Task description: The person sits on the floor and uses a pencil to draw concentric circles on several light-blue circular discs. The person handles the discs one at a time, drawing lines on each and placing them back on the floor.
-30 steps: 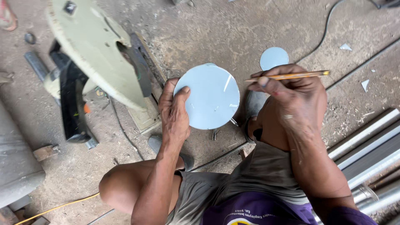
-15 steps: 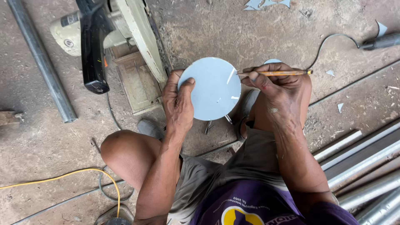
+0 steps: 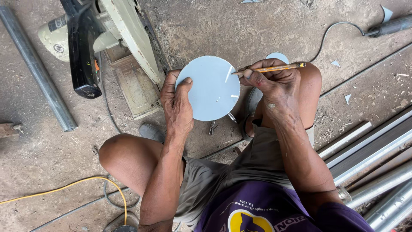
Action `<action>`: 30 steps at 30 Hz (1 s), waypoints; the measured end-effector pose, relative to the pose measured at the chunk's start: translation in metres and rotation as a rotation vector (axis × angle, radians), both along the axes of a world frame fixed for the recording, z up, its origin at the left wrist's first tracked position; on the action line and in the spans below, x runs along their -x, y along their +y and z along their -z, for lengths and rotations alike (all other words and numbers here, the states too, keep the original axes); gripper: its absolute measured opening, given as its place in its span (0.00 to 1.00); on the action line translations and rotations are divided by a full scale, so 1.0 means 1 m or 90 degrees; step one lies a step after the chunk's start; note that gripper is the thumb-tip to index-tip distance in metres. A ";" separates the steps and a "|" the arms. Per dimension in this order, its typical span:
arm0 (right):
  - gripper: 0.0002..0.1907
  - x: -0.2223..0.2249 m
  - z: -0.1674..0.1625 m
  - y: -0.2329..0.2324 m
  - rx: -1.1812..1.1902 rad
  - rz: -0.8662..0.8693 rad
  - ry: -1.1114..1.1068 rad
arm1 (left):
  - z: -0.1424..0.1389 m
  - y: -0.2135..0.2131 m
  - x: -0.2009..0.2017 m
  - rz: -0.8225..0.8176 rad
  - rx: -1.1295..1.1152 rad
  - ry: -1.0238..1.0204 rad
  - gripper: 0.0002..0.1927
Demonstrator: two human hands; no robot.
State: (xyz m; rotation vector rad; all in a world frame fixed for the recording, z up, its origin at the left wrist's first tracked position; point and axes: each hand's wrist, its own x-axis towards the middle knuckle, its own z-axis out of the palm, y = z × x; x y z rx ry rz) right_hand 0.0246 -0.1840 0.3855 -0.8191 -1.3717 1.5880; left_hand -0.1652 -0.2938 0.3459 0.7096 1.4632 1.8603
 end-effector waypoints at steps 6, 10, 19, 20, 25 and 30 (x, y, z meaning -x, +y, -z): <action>0.06 -0.003 0.001 -0.004 0.010 0.004 -0.036 | 0.004 0.004 -0.004 -0.017 -0.009 -0.042 0.08; 0.05 -0.002 0.002 -0.005 0.017 0.010 -0.043 | 0.006 0.002 -0.005 -0.025 -0.014 -0.049 0.08; 0.06 -0.003 0.005 -0.011 -0.009 0.000 -0.013 | 0.010 -0.001 -0.002 -0.041 -0.011 -0.085 0.06; 0.06 -0.002 0.005 -0.012 -0.001 0.000 -0.010 | 0.011 -0.001 -0.002 -0.043 -0.017 -0.081 0.05; 0.06 -0.001 0.005 -0.010 0.007 0.009 -0.034 | 0.016 -0.003 -0.003 -0.036 -0.042 -0.054 0.02; 0.06 -0.001 0.008 -0.014 0.031 0.010 -0.018 | 0.016 -0.003 -0.005 -0.051 -0.048 -0.067 0.03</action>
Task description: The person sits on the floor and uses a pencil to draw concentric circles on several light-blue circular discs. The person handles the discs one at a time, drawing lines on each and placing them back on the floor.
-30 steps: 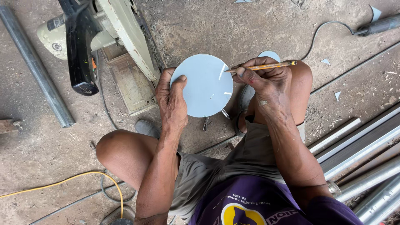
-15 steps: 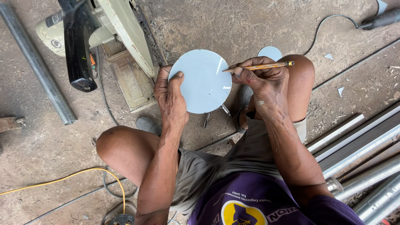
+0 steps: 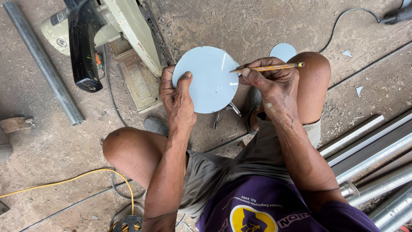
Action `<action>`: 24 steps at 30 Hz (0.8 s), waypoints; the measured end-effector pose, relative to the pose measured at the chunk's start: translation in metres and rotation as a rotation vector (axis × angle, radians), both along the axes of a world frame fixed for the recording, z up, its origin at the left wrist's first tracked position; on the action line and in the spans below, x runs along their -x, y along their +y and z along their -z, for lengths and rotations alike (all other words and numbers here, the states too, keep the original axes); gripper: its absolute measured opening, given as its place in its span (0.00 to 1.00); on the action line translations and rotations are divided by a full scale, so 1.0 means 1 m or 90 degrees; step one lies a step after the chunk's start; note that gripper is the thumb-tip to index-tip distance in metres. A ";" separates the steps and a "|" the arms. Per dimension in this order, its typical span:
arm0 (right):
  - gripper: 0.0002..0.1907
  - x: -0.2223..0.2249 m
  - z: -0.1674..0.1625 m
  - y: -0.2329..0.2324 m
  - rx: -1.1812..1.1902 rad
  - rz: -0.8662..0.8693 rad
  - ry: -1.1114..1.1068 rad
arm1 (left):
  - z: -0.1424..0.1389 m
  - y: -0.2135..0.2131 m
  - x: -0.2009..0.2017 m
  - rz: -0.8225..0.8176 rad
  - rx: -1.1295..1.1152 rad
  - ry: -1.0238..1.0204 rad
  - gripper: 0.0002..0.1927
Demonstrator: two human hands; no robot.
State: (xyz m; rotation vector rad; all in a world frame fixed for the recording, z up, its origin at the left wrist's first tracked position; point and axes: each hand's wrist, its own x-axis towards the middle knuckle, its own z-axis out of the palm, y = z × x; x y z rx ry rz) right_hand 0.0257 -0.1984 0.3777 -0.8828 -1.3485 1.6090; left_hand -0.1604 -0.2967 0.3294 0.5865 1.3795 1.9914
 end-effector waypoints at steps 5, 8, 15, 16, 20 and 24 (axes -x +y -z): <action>0.07 -0.002 0.005 -0.002 0.011 -0.002 0.039 | 0.000 0.001 0.000 -0.005 0.011 -0.013 0.03; 0.07 -0.003 0.008 0.001 0.004 0.003 0.034 | -0.001 0.001 -0.001 -0.009 0.017 -0.009 0.04; 0.06 -0.002 0.012 0.000 -0.016 -0.009 0.013 | -0.002 0.000 -0.001 -0.029 0.026 -0.020 0.05; 0.06 -0.002 0.012 -0.002 -0.017 -0.011 0.024 | -0.002 0.000 -0.001 -0.035 0.026 -0.016 0.05; 0.05 0.000 0.013 -0.007 -0.033 -0.018 0.027 | -0.003 -0.002 -0.001 -0.038 0.026 -0.023 0.05; 0.05 0.000 0.012 -0.002 -0.037 -0.011 0.003 | -0.005 -0.001 -0.003 -0.034 0.026 -0.008 0.05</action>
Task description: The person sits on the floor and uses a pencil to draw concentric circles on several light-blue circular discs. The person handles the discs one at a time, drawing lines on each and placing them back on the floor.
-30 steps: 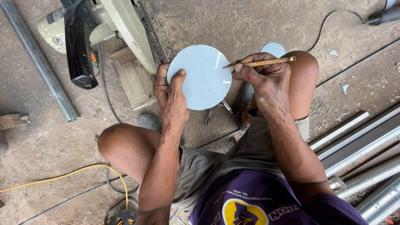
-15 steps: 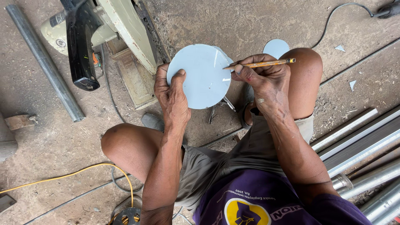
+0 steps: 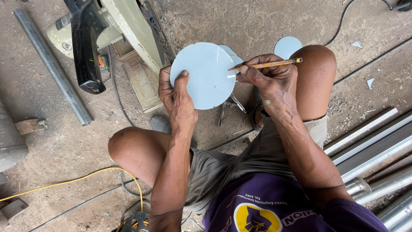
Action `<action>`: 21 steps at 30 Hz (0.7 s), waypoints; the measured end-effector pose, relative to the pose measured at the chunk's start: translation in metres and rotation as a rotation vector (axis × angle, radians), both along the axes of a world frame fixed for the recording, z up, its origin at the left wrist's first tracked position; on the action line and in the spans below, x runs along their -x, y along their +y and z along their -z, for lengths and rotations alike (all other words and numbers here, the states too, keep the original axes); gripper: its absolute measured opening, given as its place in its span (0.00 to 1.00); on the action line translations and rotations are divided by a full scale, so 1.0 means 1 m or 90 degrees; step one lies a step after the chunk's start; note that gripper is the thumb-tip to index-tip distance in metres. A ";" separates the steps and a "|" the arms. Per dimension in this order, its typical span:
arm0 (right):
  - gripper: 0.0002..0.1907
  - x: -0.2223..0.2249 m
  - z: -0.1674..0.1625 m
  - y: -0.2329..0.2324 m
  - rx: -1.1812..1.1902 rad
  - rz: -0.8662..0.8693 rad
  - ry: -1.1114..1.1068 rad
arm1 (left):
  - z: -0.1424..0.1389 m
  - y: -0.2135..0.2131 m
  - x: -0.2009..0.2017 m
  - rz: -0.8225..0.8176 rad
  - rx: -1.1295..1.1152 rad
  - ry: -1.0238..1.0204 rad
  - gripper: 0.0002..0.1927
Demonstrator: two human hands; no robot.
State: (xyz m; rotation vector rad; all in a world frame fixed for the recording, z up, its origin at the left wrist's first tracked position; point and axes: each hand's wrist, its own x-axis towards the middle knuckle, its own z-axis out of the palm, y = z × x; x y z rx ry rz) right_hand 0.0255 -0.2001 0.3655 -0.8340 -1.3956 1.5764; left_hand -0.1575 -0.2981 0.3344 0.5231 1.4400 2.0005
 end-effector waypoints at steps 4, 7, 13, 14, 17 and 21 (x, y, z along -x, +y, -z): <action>0.06 0.001 0.001 -0.002 0.028 -0.002 0.029 | -0.001 0.001 -0.002 -0.015 -0.004 0.019 0.05; 0.07 0.002 0.003 -0.008 0.047 -0.002 0.029 | -0.001 0.000 -0.003 -0.034 0.000 0.004 0.05; 0.06 0.004 0.004 -0.004 0.053 -0.003 0.036 | 0.000 0.000 -0.002 -0.034 -0.039 0.012 0.04; 0.06 0.004 0.003 -0.003 0.050 -0.001 0.028 | 0.000 0.000 -0.003 -0.035 -0.039 0.013 0.04; 0.06 0.005 0.001 -0.002 0.049 0.004 0.017 | 0.000 0.001 -0.004 -0.038 -0.035 0.010 0.05; 0.06 0.008 0.000 -0.010 0.050 0.006 -0.006 | 0.000 0.001 -0.006 -0.052 -0.041 0.005 0.05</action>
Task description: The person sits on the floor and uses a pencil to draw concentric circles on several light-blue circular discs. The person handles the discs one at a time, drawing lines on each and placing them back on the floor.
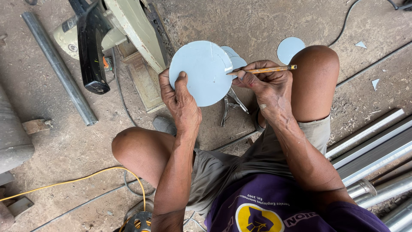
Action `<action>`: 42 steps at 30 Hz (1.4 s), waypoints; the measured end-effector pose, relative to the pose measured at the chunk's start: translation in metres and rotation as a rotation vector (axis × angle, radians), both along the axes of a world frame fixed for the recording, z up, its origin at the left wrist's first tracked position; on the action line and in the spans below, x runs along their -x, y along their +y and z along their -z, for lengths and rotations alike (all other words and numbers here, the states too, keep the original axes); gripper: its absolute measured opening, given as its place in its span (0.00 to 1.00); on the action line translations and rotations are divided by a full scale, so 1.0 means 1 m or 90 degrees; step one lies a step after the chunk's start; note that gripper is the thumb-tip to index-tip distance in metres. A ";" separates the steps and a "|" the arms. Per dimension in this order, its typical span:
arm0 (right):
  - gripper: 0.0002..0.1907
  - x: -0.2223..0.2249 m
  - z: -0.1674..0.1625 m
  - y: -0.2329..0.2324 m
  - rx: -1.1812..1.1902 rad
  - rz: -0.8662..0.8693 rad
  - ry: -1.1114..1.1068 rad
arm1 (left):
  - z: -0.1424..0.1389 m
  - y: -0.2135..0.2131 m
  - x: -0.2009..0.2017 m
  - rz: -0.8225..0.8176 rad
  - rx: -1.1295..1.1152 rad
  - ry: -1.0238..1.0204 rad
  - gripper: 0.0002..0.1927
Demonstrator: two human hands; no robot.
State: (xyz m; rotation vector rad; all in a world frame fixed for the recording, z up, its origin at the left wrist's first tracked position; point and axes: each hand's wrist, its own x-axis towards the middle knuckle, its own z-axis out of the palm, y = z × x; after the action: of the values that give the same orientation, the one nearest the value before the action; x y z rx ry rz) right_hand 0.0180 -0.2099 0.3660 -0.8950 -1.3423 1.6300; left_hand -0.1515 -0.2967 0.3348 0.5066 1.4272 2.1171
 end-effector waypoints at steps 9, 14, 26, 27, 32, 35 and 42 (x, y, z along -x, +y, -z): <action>0.05 0.002 0.002 0.003 0.000 0.007 0.029 | 0.001 0.001 -0.003 0.004 -0.020 -0.009 0.06; 0.06 0.002 0.005 0.010 -0.012 0.010 0.026 | 0.004 0.002 -0.004 0.000 -0.017 0.019 0.05; 0.08 0.004 0.010 0.020 -0.015 -0.004 0.028 | 0.004 0.002 -0.004 0.006 0.012 0.019 0.06; 0.08 0.003 0.010 0.017 -0.001 0.000 0.031 | 0.004 0.002 -0.004 0.005 0.014 0.016 0.07; 0.07 0.003 0.011 0.002 0.027 0.001 0.027 | 0.005 0.002 -0.005 0.000 0.029 0.026 0.08; 0.06 0.003 0.010 0.002 0.032 0.002 0.045 | 0.005 0.003 -0.005 0.001 0.022 0.021 0.08; 0.06 0.004 0.008 0.009 0.013 0.002 0.042 | 0.006 0.002 -0.008 0.003 0.024 0.009 0.08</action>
State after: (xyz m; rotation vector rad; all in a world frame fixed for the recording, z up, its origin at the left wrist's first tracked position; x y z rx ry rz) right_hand 0.0141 -0.2011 0.3581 -0.8470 -1.2808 1.6596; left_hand -0.1434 -0.2943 0.3292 0.5107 1.4699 2.0822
